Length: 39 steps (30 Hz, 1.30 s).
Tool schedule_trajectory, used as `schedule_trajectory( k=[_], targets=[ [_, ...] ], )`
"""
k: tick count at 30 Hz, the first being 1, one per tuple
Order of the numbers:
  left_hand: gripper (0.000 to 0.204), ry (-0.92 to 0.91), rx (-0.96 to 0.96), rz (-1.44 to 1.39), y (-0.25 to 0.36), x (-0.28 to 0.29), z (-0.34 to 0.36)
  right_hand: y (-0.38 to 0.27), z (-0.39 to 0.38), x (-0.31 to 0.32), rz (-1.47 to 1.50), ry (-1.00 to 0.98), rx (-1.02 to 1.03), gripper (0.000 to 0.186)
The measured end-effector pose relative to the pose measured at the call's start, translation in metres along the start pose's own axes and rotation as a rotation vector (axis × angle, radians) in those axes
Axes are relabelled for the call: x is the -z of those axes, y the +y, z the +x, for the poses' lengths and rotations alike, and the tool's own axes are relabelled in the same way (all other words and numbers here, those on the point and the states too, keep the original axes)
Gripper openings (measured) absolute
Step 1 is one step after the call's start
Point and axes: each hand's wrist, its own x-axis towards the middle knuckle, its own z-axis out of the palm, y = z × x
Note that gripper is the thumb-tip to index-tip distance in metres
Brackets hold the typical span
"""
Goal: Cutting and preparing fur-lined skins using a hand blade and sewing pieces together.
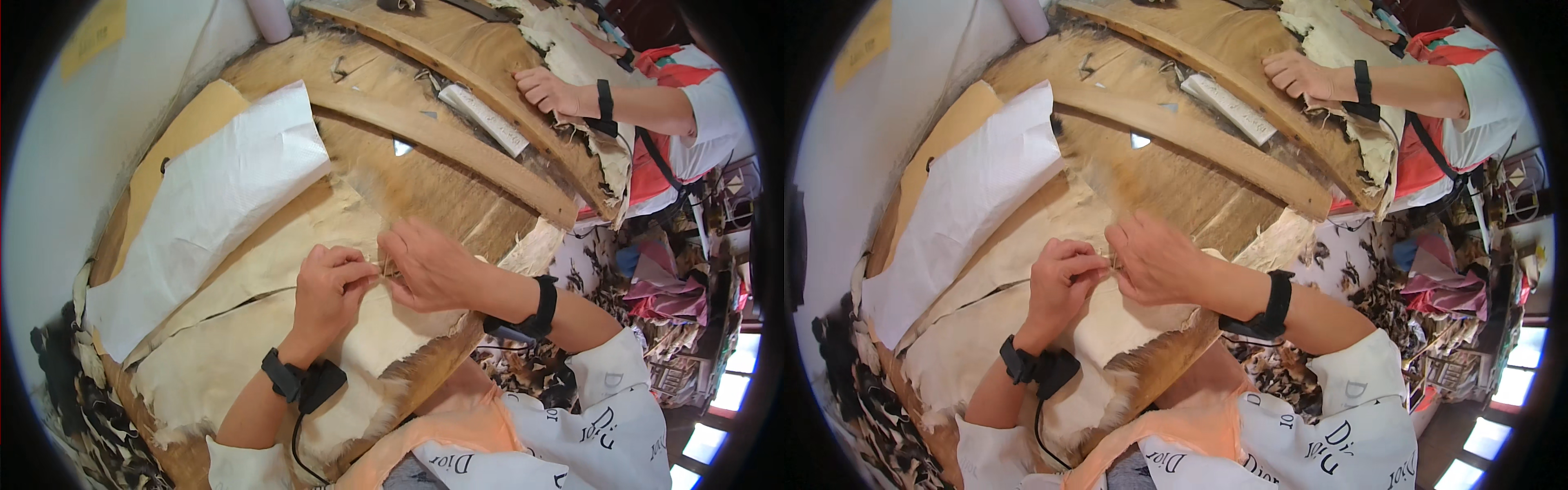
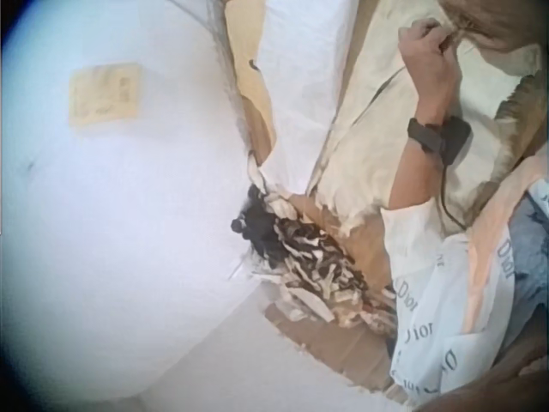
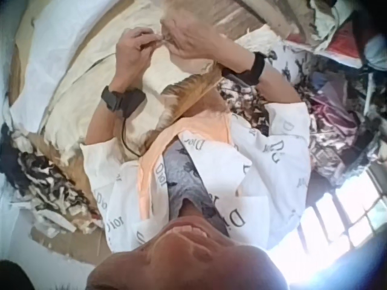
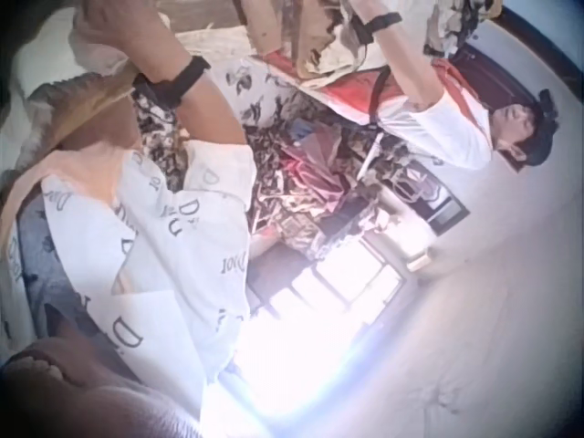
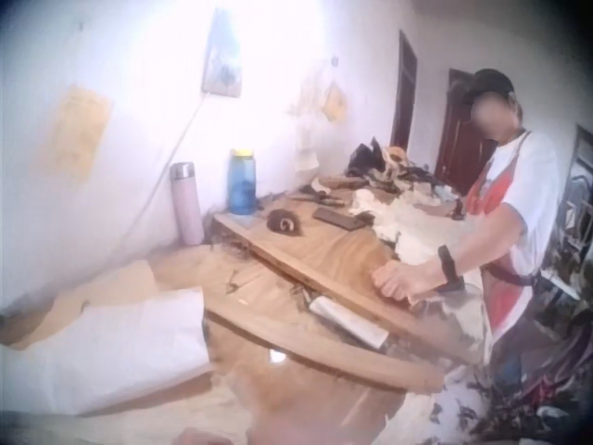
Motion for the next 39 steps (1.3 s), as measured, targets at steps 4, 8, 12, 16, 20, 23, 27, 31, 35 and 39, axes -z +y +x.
schedule_trajectory(
  k=[4, 8, 12, 16, 20, 23, 27, 31, 35, 39],
  targets=[
    [0.018, 0.052, -0.001, -0.024, 0.002, -0.006, 0.005, 0.005, -0.001, -0.004, -0.044, 0.023, -0.001, 0.032],
    [0.018, 0.014, 0.069, -0.025, 0.0, -0.005, 0.002, 0.007, -0.002, -0.011, -0.012, 0.058, 0.023, 0.034],
    [0.017, 0.022, 0.075, -0.028, 0.0, -0.006, 0.002, 0.007, -0.002, -0.013, -0.041, 0.036, 0.05, 0.036],
    [0.015, 0.054, 0.076, -0.07, 0.0, -0.005, 0.003, 0.003, -0.006, -0.018, -0.084, 0.037, 0.173, 0.042],
    [0.013, 0.022, 0.128, -0.167, -0.001, -0.004, 0.003, -0.004, -0.009, 0.009, -0.194, 0.084, 0.112, 0.044],
    [0.013, -0.039, 0.149, -0.155, 0.001, 0.002, 0.01, -0.012, -0.011, 0.009, -0.324, 0.229, 0.192, 0.036],
    [0.011, -0.027, 0.18, -0.186, -0.002, 0.002, 0.006, -0.014, -0.009, 0.005, -0.324, 0.03, 0.285, 0.026],
    [0.009, -0.005, 0.134, -0.147, 0.0, -0.004, 0.006, -0.011, -0.003, 0.0, -0.289, 0.06, 0.343, 0.021],
    [0.008, -0.004, 0.13, -0.152, 0.0, -0.002, 0.005, -0.013, -0.007, 0.005, -0.265, 0.057, 0.279, 0.018],
    [0.01, -0.043, 0.184, -0.203, 0.002, -0.001, 0.007, 0.015, -0.026, 0.031, -0.234, 0.108, -0.035, 0.014]
  ],
)
